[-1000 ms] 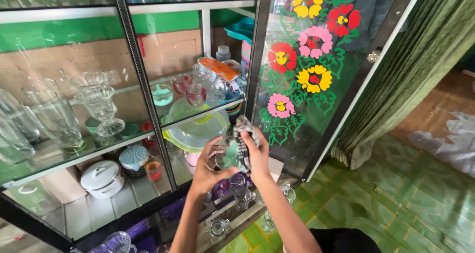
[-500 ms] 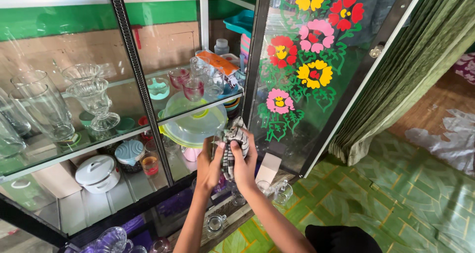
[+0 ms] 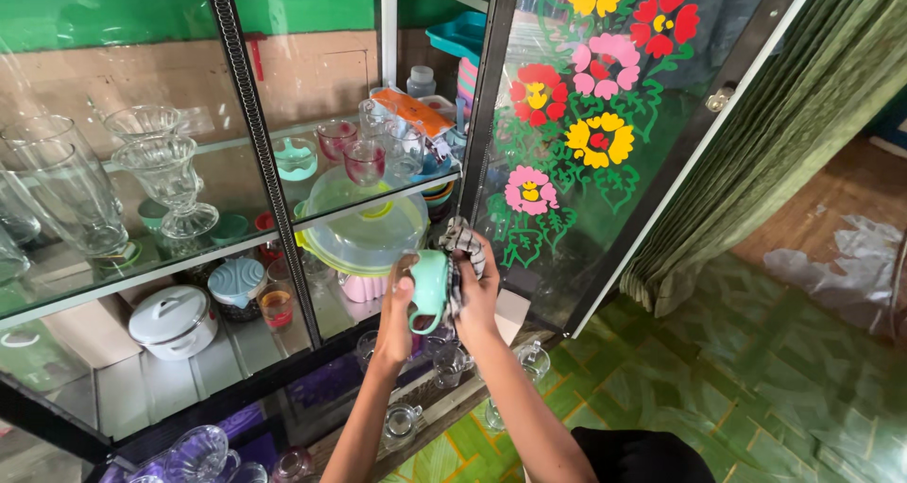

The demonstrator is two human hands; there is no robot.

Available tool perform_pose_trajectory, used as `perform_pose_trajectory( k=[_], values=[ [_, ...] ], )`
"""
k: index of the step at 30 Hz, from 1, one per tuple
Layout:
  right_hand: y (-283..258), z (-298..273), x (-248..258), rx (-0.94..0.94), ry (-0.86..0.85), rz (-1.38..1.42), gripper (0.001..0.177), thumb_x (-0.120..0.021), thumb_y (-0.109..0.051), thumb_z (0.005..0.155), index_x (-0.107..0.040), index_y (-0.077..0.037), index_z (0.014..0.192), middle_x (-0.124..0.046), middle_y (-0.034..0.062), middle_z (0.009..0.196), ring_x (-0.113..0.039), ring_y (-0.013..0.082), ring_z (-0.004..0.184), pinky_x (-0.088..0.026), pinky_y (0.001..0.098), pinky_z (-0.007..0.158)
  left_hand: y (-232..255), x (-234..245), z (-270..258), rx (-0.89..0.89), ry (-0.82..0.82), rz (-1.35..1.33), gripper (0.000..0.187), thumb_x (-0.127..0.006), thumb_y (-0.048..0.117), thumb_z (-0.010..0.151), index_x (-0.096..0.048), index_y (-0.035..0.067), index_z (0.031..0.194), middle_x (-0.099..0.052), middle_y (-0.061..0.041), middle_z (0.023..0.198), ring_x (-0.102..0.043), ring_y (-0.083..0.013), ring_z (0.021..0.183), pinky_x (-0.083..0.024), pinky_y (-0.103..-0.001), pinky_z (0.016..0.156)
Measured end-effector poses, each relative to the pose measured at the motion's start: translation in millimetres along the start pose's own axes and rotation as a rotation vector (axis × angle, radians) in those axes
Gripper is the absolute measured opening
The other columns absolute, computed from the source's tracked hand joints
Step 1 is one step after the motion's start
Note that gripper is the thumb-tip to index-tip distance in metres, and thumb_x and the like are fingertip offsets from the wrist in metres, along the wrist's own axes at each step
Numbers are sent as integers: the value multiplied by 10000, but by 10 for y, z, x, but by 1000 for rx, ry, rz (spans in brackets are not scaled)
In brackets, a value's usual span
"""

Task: The person cleans various glass items with a cloth while taking them out of a glass display cabinet.

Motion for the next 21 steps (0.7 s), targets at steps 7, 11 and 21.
perform_pose_trajectory(
  k=[7,11,21],
  values=[
    [-360,147,66,138,67,-284,360,-674,26,945,-648,-37,1298,-697,32,1146,-631,128,1020,-505,274,911,302,34,-46,-45,99,122,788,-671,447,851,-387,57,1475,-508,-186,1273,-562,-281,1146,-483,-394,954],
    [-553,-214,-480,423,-259,-593,373,-661,-22,943,-624,-34,1314,-692,42,1210,-646,131,1105,-506,269,988,153,38,-35,-19,163,-15,792,-683,305,840,-272,105,1486,-451,-123,1384,-537,-287,1227,-483,-477,952],
    [-224,11,-219,-83,-192,-458,322,-712,-210,946,-700,-4,1193,-714,19,1048,-620,99,961,-493,266,874,596,-66,-250,-204,-5,530,734,-753,356,825,-415,41,1395,-587,-185,1274,-609,-304,1053,-501,-432,933]
  ],
)
Point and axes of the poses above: each hand's wrist, its own z-axis towards the middle knuckle, its own x-axis out of the back of the hand, y = z × x, the point moved 7 cm from there along z, towards the middle knuckle
